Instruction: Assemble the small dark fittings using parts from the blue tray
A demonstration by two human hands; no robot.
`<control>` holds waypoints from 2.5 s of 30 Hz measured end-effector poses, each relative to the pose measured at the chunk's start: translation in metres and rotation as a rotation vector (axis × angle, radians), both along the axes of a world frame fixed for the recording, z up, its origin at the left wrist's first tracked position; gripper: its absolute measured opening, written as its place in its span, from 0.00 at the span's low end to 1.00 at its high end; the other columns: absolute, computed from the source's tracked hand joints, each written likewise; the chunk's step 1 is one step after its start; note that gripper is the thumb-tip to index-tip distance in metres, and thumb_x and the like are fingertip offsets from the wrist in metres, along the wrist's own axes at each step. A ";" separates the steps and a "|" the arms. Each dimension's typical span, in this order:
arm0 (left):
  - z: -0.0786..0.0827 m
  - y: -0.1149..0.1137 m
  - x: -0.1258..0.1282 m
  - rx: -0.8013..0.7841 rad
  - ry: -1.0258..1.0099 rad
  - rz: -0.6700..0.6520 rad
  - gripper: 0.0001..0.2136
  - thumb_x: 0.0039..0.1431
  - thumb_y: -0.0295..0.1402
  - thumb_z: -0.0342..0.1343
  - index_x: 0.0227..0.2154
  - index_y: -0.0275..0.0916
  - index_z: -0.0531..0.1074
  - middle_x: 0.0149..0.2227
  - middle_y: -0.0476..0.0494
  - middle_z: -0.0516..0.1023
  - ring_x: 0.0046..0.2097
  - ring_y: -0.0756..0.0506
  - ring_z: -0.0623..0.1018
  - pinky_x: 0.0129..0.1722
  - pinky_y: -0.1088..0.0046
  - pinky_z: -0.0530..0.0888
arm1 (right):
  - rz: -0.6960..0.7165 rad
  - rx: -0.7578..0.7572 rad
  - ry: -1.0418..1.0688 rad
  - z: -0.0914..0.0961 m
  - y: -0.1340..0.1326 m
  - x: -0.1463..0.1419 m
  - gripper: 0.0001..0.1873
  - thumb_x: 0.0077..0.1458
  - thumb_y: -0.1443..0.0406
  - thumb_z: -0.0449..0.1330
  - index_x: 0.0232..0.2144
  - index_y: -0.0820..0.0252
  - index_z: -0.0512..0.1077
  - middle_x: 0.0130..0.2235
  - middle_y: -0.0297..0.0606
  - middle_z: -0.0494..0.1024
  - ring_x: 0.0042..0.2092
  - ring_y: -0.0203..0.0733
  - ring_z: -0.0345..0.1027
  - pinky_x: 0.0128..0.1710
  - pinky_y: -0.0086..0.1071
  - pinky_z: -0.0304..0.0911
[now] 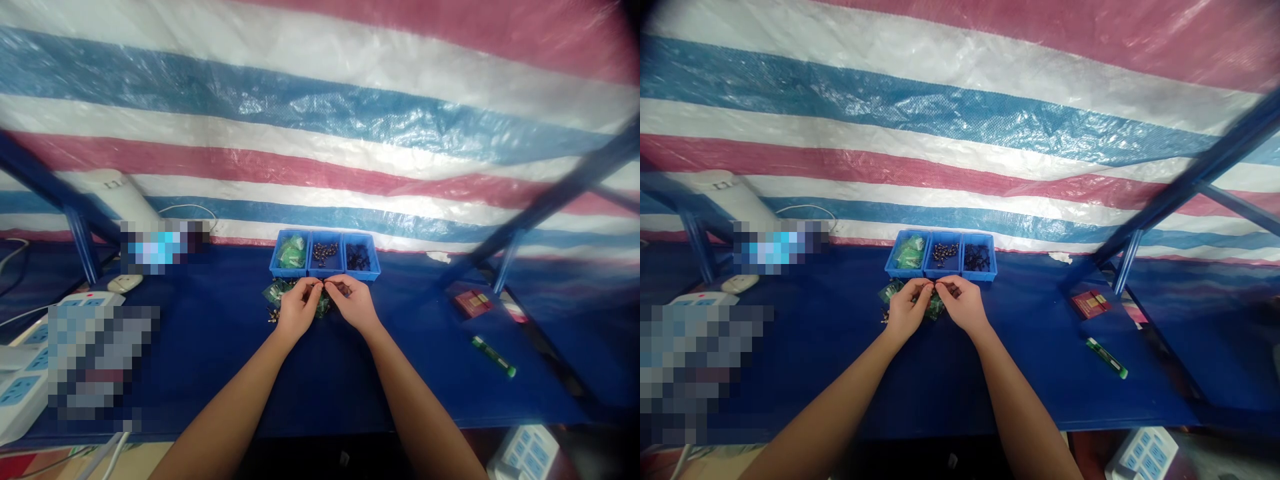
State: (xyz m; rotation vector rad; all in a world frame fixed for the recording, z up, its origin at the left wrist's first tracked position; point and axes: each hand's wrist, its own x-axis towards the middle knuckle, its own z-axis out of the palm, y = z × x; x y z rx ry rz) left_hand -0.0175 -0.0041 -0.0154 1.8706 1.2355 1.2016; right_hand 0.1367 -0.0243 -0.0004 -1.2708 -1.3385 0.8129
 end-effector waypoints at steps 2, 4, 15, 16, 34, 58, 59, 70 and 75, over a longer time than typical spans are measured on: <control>0.000 0.000 -0.001 -0.005 -0.025 -0.033 0.12 0.63 0.39 0.52 0.43 0.38 0.73 0.22 0.51 0.73 0.23 0.51 0.73 0.25 0.77 0.69 | -0.001 -0.008 0.002 0.000 0.000 0.000 0.13 0.55 0.57 0.59 0.35 0.59 0.77 0.32 0.38 0.79 0.29 0.39 0.68 0.29 0.31 0.65; 0.000 -0.001 -0.001 -0.004 -0.037 -0.092 0.14 0.64 0.38 0.51 0.47 0.38 0.73 0.23 0.50 0.74 0.23 0.51 0.73 0.26 0.77 0.70 | 0.002 -0.011 0.005 0.000 0.000 0.000 0.13 0.55 0.56 0.59 0.35 0.59 0.77 0.31 0.38 0.79 0.29 0.39 0.68 0.29 0.31 0.65; -0.004 0.001 -0.005 0.201 0.198 -0.158 0.19 0.66 0.33 0.47 0.58 0.41 0.67 0.30 0.46 0.80 0.27 0.51 0.76 0.31 0.76 0.74 | 0.093 -0.079 0.131 -0.007 0.002 -0.003 0.15 0.54 0.55 0.59 0.30 0.61 0.77 0.27 0.36 0.75 0.27 0.37 0.66 0.27 0.30 0.62; -0.005 0.001 -0.005 0.216 0.199 -0.148 0.18 0.66 0.33 0.46 0.57 0.41 0.68 0.31 0.45 0.80 0.28 0.50 0.77 0.32 0.75 0.75 | 0.083 -0.079 0.138 -0.006 0.002 -0.003 0.15 0.54 0.55 0.60 0.29 0.61 0.77 0.27 0.36 0.75 0.27 0.37 0.66 0.27 0.30 0.63; -0.001 0.000 -0.001 0.059 0.093 0.026 0.14 0.64 0.41 0.51 0.46 0.41 0.73 0.23 0.51 0.75 0.24 0.51 0.74 0.28 0.76 0.69 | 0.009 -0.093 0.202 -0.003 0.005 0.003 0.15 0.50 0.54 0.63 0.33 0.60 0.78 0.30 0.39 0.79 0.31 0.40 0.71 0.33 0.33 0.68; 0.000 -0.001 -0.001 0.055 0.045 -0.017 0.13 0.63 0.41 0.51 0.42 0.39 0.74 0.23 0.50 0.75 0.24 0.51 0.74 0.28 0.76 0.70 | 0.018 -0.096 0.172 -0.003 0.004 0.001 0.15 0.51 0.55 0.63 0.34 0.60 0.77 0.30 0.38 0.78 0.31 0.40 0.71 0.33 0.32 0.68; 0.000 -0.002 -0.001 0.048 0.040 -0.022 0.13 0.63 0.40 0.51 0.42 0.39 0.74 0.23 0.50 0.75 0.24 0.51 0.74 0.28 0.76 0.70 | 0.016 -0.094 0.159 -0.003 0.004 0.001 0.15 0.51 0.54 0.63 0.33 0.60 0.77 0.30 0.38 0.78 0.31 0.40 0.71 0.33 0.32 0.68; 0.001 0.000 0.001 0.071 0.079 -0.063 0.12 0.62 0.41 0.53 0.41 0.41 0.76 0.26 0.50 0.76 0.26 0.51 0.73 0.28 0.77 0.70 | 0.003 -0.092 0.239 0.001 0.004 0.001 0.16 0.50 0.53 0.64 0.33 0.59 0.76 0.32 0.39 0.79 0.32 0.40 0.72 0.32 0.32 0.69; -0.003 0.001 0.003 0.090 0.130 -0.079 0.10 0.60 0.39 0.55 0.38 0.41 0.77 0.22 0.53 0.71 0.25 0.52 0.70 0.28 0.78 0.67 | -0.010 -0.049 0.172 -0.002 0.005 0.001 0.14 0.50 0.54 0.64 0.34 0.58 0.78 0.36 0.39 0.80 0.35 0.41 0.72 0.36 0.34 0.69</control>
